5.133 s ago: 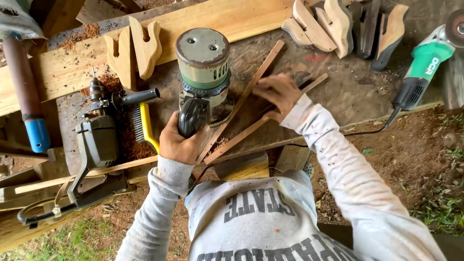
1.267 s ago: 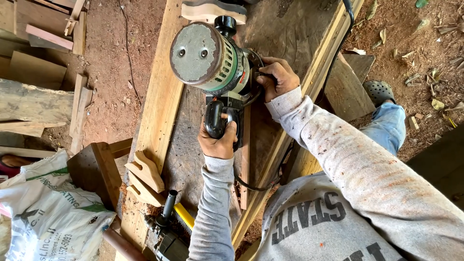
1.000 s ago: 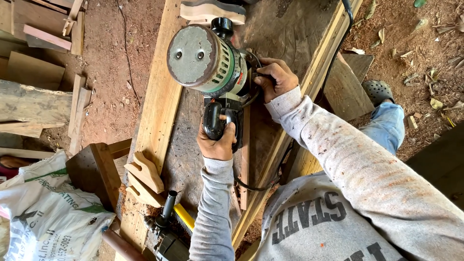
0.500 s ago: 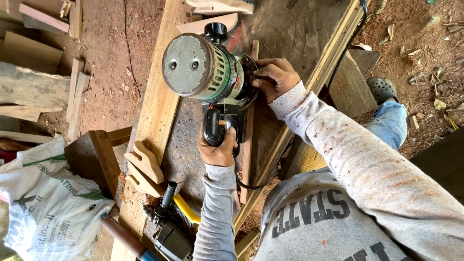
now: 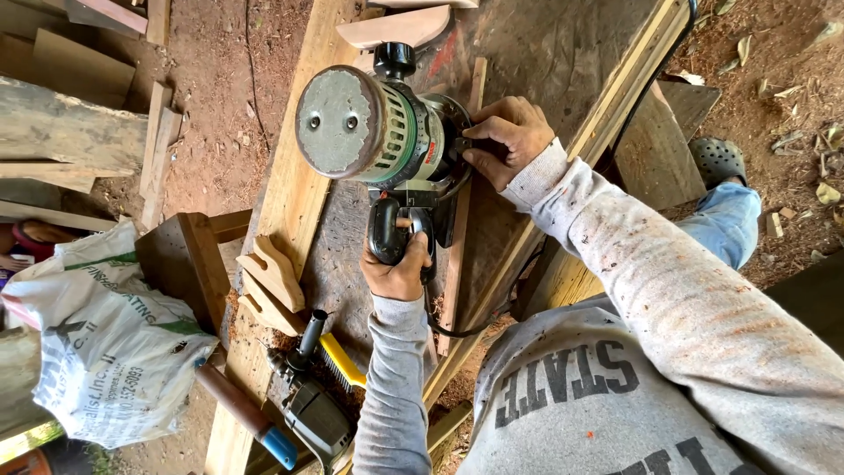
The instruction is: Use power tools like a router and angle grinder to shape and smooth small wooden furniture components.
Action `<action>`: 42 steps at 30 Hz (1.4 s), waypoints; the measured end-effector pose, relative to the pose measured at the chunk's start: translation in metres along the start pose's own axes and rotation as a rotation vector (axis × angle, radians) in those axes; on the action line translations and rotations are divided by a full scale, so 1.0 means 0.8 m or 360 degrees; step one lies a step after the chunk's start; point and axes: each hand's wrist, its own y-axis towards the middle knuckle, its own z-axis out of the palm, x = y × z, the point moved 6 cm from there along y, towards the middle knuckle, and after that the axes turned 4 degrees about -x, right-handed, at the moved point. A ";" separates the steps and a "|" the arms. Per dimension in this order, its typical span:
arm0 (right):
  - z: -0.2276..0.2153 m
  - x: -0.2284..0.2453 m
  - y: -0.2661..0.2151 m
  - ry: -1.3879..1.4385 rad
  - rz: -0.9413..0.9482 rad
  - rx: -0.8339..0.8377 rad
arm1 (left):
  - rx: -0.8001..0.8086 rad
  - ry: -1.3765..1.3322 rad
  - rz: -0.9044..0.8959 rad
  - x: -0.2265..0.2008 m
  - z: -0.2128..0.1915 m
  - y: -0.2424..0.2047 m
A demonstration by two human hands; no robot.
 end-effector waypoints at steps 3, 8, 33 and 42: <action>0.002 -0.001 -0.003 0.0006 -0.0036 0.0013 | 0.0007 0.0024 0.0016 0.006 -0.006 -0.002; -0.001 0.004 0.001 0.0033 -0.0099 0.0021 | 0.0001 0.0014 0.0005 0.017 -0.016 -0.004; 0.004 0.026 0.011 -0.0262 -0.0163 0.0551 | -0.0361 -0.0132 -0.0321 -0.010 0.000 -0.046; 0.006 0.026 0.013 -0.0277 -0.0224 0.0610 | -0.0458 -0.0142 -0.0324 -0.021 0.006 -0.061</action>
